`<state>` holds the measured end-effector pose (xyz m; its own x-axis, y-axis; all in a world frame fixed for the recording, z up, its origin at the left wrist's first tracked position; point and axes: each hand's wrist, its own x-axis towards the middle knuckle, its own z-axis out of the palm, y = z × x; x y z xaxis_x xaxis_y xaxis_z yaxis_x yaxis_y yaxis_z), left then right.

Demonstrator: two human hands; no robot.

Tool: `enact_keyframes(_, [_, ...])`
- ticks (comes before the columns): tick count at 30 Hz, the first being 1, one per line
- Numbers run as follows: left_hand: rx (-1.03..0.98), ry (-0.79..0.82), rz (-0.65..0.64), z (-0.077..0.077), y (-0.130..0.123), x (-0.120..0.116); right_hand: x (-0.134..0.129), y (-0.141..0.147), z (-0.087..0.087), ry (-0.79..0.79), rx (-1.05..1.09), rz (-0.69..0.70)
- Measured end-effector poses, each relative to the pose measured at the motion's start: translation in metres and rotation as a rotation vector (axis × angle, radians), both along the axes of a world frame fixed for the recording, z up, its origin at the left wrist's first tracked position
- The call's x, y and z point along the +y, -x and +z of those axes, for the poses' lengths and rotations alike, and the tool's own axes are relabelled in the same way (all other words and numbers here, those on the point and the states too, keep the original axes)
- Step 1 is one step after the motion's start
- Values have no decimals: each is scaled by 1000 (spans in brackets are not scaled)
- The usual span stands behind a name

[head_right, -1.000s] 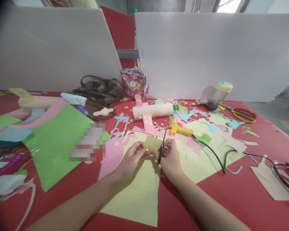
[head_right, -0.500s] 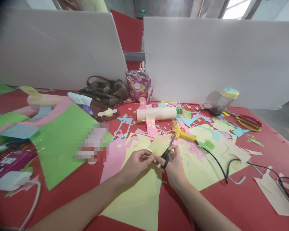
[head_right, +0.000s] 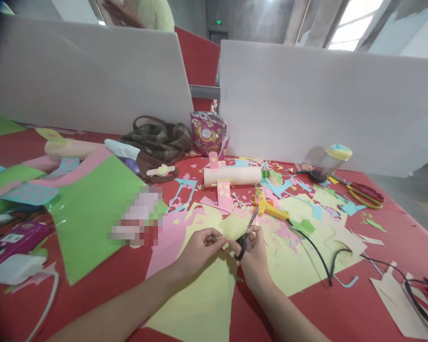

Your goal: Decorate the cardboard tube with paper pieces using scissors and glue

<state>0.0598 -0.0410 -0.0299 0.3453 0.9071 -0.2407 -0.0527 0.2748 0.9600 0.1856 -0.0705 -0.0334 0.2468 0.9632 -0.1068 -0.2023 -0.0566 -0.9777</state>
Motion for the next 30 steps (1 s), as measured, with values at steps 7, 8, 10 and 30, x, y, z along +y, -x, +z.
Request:
enact_keyframes(7, [-12,-7,-4,2,0,-2,-1,1,1,4,-11,16])
enact_keyframes(8, [-4,-6,-10,2,0,-2,-2,1,1,3,-20,13])
enact_keyframes(10, [8,-1,-27,4,1,-3,-2,1,1,5,-25,6])
enact_keyframes(30, [-40,-50,-101,-1,1,-4,-7,1,2,26,29,-4])
